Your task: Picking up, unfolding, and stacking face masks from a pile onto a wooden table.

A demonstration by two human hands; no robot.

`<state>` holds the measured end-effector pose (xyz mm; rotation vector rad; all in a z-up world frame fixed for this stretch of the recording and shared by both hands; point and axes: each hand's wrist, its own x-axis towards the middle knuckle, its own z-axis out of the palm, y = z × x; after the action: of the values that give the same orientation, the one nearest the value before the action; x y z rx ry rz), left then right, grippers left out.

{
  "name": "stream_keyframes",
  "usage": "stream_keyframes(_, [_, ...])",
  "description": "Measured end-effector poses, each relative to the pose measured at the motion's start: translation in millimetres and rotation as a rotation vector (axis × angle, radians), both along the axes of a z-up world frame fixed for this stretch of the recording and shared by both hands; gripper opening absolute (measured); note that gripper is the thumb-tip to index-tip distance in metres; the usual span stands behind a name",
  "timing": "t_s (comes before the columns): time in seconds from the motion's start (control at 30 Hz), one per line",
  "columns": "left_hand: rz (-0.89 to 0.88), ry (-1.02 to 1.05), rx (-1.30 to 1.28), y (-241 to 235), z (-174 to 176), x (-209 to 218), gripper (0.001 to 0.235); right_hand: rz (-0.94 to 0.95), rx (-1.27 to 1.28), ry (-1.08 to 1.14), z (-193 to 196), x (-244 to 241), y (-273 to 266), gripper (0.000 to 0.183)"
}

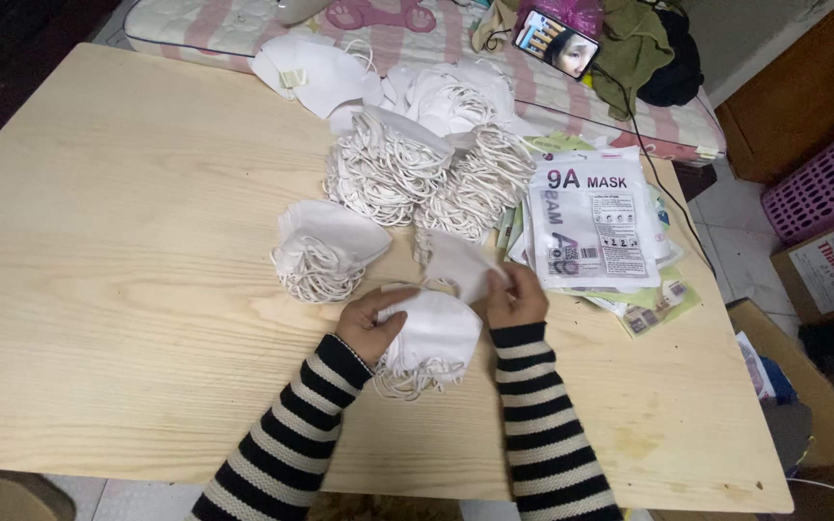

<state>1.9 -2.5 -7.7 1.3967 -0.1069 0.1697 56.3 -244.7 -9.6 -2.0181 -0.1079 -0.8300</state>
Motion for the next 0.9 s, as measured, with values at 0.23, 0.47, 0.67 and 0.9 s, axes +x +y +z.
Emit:
stream_keyframes(0.23, [0.069,-0.037,0.075,0,-44,12,0.031,0.009,0.442,-0.155,25,-20,-10,0.015])
stream_keyframes(0.47, [0.011,0.118,-0.068,4,-4,5,0.022,0.388,0.421,0.492,31,-24,7,0.015])
stream_keyframes(0.67, [0.014,0.348,0.034,6,-47,22,0.028,0.435,0.311,0.465,6,-21,12,0.015])
stream_keyframes(0.9, [0.013,0.359,0.224,5,-110,49,0.024,0.284,0.173,0.247,73,-10,56,0.014])
